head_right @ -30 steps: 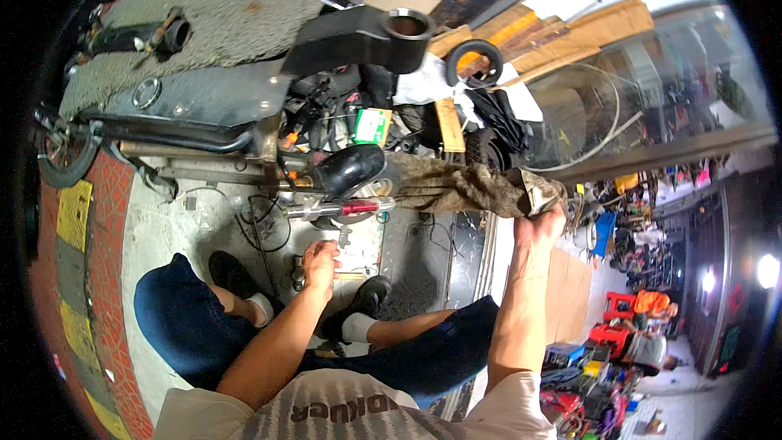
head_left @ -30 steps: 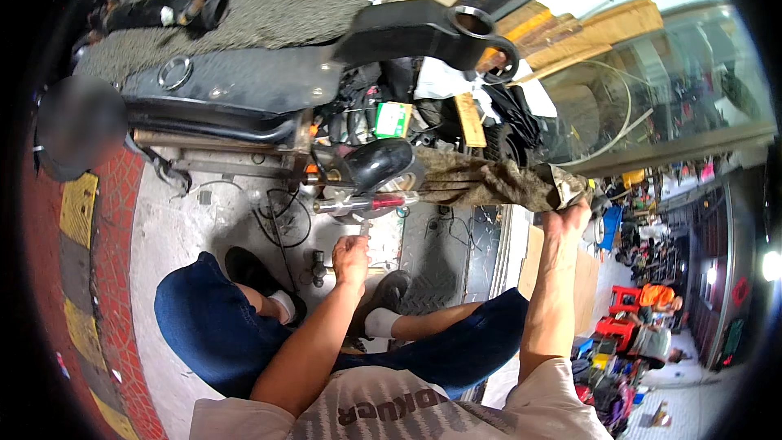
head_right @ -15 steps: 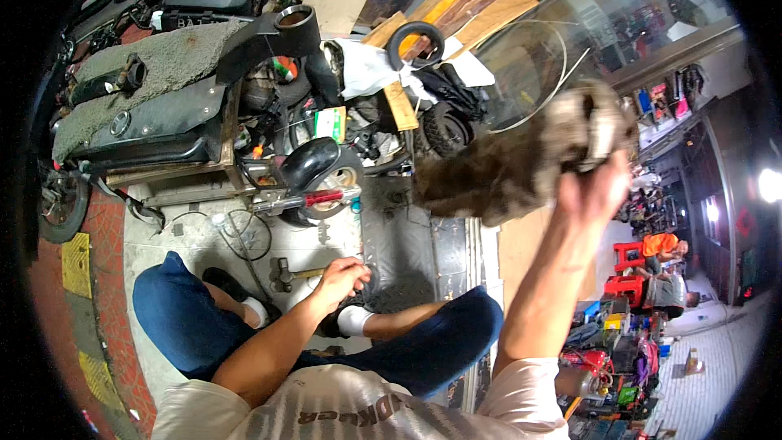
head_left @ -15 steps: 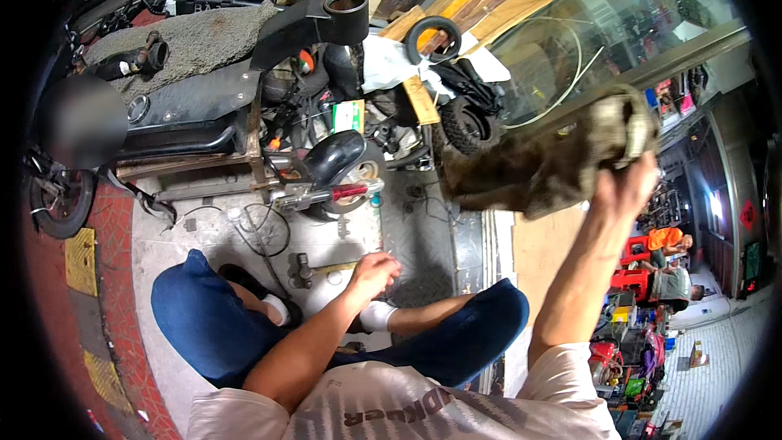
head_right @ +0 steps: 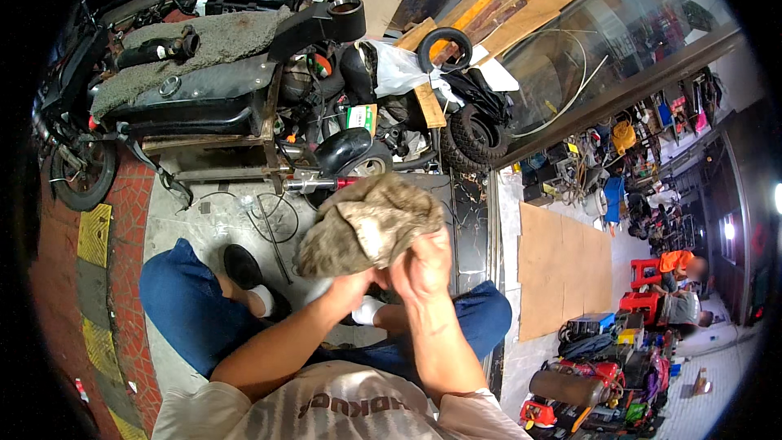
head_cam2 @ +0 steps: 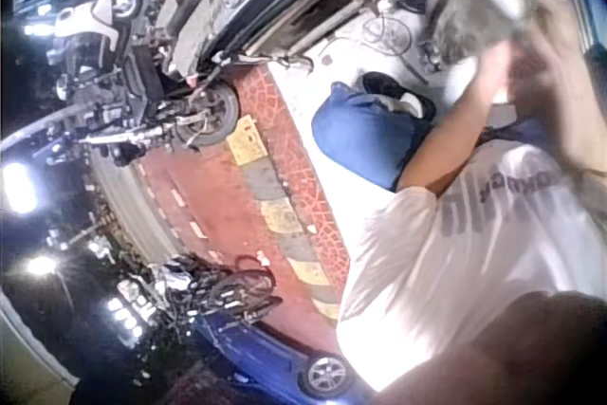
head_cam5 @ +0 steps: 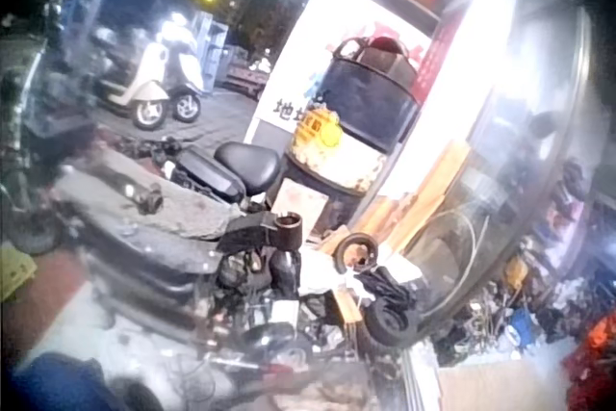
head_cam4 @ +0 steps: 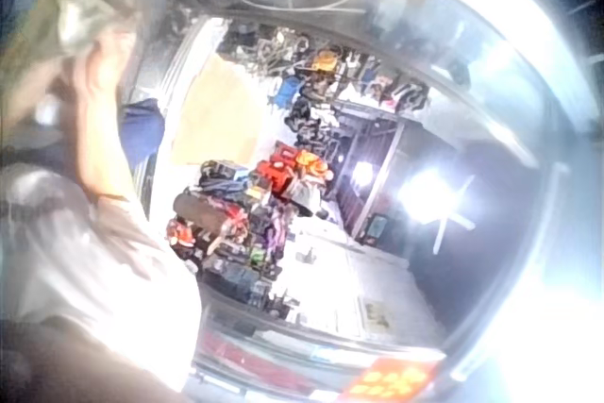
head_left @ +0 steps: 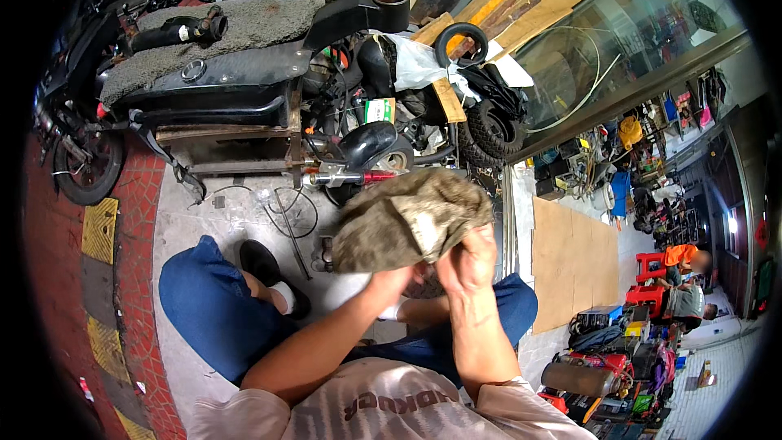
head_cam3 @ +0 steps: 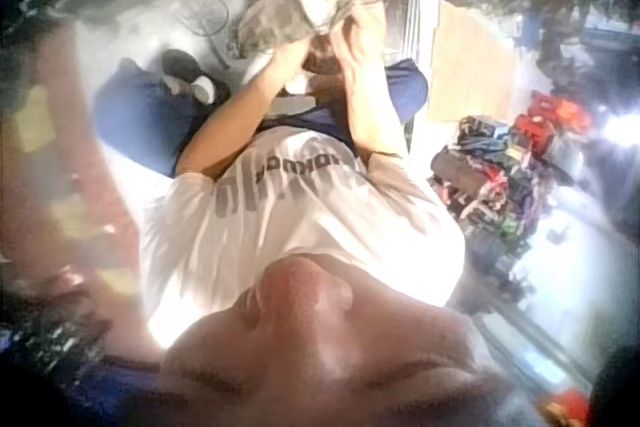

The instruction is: The person disassembles and cleans components of a motorcycle using a hammer and a cloth, then handles several small internal parts.

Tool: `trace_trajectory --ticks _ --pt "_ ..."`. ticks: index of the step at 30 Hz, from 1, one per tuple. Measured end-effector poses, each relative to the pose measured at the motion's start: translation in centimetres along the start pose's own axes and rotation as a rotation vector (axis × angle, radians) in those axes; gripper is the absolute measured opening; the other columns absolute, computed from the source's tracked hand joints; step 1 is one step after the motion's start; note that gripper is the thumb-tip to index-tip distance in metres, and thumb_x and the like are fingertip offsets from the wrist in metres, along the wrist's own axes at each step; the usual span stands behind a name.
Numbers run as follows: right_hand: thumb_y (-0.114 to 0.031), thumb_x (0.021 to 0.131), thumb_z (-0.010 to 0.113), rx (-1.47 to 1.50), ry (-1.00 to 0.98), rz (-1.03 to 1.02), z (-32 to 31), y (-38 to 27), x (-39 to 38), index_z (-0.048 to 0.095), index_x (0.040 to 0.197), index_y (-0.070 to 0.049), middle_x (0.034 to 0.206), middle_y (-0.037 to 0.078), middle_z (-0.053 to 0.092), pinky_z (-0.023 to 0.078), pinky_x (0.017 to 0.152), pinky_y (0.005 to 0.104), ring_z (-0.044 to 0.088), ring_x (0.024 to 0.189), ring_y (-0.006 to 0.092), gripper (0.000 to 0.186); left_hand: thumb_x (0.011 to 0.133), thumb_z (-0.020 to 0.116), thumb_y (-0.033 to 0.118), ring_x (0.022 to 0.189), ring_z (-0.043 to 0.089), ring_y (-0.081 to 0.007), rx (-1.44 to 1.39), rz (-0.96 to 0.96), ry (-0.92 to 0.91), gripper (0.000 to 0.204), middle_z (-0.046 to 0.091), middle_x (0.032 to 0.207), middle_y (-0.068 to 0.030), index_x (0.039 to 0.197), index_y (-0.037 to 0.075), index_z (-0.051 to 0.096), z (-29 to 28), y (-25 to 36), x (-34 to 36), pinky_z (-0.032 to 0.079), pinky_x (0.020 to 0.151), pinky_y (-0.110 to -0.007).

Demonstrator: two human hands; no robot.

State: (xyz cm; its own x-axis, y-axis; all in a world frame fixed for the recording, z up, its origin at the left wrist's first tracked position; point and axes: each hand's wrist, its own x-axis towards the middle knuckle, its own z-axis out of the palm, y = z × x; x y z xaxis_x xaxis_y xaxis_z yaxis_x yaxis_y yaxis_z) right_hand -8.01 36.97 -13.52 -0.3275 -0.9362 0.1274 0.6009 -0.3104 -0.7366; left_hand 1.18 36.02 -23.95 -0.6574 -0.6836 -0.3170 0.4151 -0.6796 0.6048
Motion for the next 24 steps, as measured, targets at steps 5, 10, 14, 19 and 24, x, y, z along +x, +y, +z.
trace_trajectory --ticks 5,10,14,19,24 --pt "0.015 0.086 0.048 -0.005 0.308 0.294 -2.6 5.5 -2.4 0.061 0.128 0.003 0.122 0.016 0.07 0.059 0.099 0.0424 0.068 0.116 0.0281 0.046 0.102 0.063 0.042 0.13 0.057 -0.0199 -0.437 0.491 -0.021 0.047 0.062 0.137 -0.0033 0.14 0.017 0.055 -8.9 0.4 1.3 0.046 0.113 -0.041" --pt "0.003 0.092 0.054 -0.542 0.413 0.669 -7.4 8.8 -4.2 0.063 0.118 -0.002 0.111 0.009 0.07 0.057 0.076 0.0328 0.068 0.097 0.0193 0.028 0.102 0.062 0.042 0.132 0.057 -0.0247 -0.613 0.418 0.395 0.048 0.062 0.139 -0.0059 0.141 0.015 0.056 -16.3 0.5 -0.1 0.047 0.112 -0.044" --pt "-0.011 0.097 0.063 -1.019 0.03 0.503 -7.1 8.4 -0.9 0.066 0.116 -0.003 0.111 0.006 0.072 0.052 0.082 0.033 0.066 0.097 0.017 0.021 0.105 0.055 0.043 0.137 0.053 -0.0263 -0.389 0.476 0.497 0.053 0.055 0.148 -0.0077 0.15 0.015 0.049 -23.3 -1.7 -0.2 0.047 0.112 -0.047" --pt "-0.023 0.089 0.069 -1.694 -0.521 0.24 0.3 6.6 6.7 0.064 0.104 -0.004 0.097 0.017 0.069 0.052 0.086 0.0445 0.068 0.096 0.0357 0.024 0.107 0.04 0.049 0.152 0.031 -0.0283 0.546 0.07 0.753 0.065 0.036 0.164 -0.0099 0.16 0.012 0.036 -23.4 -2.1 1.0 0.022 0.125 -0.046" --pt "-0.032 0.095 0.068 -1.531 -0.396 0.236 0.2 14.0 14.2 0.066 0.117 0.0 0.107 0.02 0.073 0.052 0.091 0.0435 0.07 0.103 0.0364 0.039 0.106 0.033 0.054 0.158 0.018 -0.0291 1.19 -0.079 0.851 0.071 0.025 0.171 -0.0109 0.163 0.011 0.031 -24.9 -3.6 3.6 0.009 0.13 -0.045"
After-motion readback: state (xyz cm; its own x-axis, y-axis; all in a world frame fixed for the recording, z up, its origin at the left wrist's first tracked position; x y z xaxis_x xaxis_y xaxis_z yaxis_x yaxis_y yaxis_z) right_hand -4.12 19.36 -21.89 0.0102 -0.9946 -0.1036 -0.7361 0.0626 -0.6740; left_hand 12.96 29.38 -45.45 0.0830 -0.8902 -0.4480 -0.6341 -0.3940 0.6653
